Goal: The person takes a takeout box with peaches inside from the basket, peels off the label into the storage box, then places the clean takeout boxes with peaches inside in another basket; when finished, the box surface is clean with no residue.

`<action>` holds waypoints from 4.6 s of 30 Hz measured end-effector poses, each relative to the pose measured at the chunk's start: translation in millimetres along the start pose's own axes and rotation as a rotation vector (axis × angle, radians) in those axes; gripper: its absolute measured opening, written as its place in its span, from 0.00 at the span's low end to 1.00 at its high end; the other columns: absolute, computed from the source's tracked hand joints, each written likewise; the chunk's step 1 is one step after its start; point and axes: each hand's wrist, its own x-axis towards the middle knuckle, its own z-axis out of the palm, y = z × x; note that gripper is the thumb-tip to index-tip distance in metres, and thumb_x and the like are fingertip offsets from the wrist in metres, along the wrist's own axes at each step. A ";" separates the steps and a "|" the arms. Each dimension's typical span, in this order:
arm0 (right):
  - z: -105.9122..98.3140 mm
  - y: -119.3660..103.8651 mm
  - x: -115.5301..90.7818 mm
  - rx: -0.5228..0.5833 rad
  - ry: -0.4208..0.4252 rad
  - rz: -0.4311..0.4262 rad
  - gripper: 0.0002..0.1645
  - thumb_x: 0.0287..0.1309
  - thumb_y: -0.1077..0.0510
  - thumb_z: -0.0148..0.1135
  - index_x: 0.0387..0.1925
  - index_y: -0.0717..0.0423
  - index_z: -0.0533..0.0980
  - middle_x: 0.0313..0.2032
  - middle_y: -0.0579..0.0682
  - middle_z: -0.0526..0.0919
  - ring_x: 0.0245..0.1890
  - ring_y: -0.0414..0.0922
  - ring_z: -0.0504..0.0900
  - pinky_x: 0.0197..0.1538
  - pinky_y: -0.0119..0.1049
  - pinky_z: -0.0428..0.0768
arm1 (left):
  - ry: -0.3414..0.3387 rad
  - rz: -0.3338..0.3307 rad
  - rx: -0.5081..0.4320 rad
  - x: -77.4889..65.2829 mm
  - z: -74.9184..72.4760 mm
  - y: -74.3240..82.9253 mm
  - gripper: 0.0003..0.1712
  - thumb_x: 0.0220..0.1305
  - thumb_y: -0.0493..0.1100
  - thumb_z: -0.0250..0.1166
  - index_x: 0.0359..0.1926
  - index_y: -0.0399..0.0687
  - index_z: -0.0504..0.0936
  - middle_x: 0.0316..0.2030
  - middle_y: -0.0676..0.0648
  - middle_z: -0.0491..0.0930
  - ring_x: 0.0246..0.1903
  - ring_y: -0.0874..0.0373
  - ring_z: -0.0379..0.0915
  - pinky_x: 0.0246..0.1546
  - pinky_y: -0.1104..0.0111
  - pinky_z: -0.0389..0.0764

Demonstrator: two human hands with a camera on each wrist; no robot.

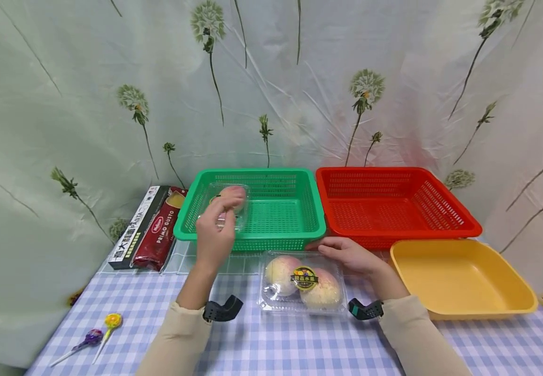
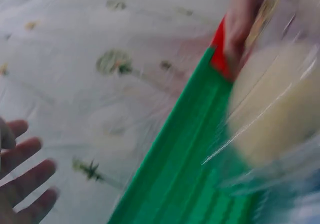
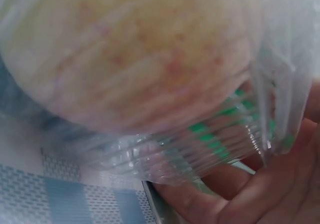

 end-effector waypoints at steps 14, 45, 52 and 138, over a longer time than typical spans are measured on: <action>-6.0 -28.5 -8.8 -0.219 -0.077 -0.007 0.22 0.71 0.53 0.56 0.63 0.52 0.75 0.62 0.52 0.79 0.65 0.53 0.74 0.66 0.51 0.74 | -0.958 -0.186 -0.126 -42.7 5.6 14.1 0.30 0.67 0.49 0.66 0.68 0.51 0.73 0.66 0.54 0.74 0.70 0.55 0.65 0.70 0.53 0.68; 16.1 -66.4 -12.4 -0.445 -0.087 -0.081 0.22 0.59 0.57 0.70 0.56 0.50 0.81 0.46 0.48 0.80 0.36 0.43 0.73 0.38 0.30 0.76 | -1.087 -0.425 -0.179 -68.9 16.0 -16.9 0.62 0.47 0.49 0.81 0.77 0.66 0.52 0.75 0.44 0.45 0.70 0.43 0.54 0.65 0.42 0.66; 19.8 -63.0 -9.8 -0.471 -0.068 -0.081 0.23 0.54 0.56 0.74 0.53 0.47 0.81 0.39 0.52 0.75 0.32 0.42 0.70 0.33 0.29 0.71 | -1.079 -0.411 -0.165 -70.8 19.0 -17.6 0.62 0.48 0.49 0.80 0.77 0.66 0.51 0.76 0.44 0.42 0.72 0.42 0.52 0.67 0.42 0.64; -114.5 -39.1 -132.7 -0.412 0.199 0.211 0.18 0.68 0.64 0.58 0.58 0.63 0.76 0.48 0.53 0.82 0.36 0.38 0.80 0.36 0.37 0.86 | -1.091 -0.425 -0.142 -73.4 17.7 -17.9 0.60 0.50 0.52 0.79 0.77 0.71 0.51 0.77 0.46 0.39 0.75 0.39 0.43 0.66 0.36 0.62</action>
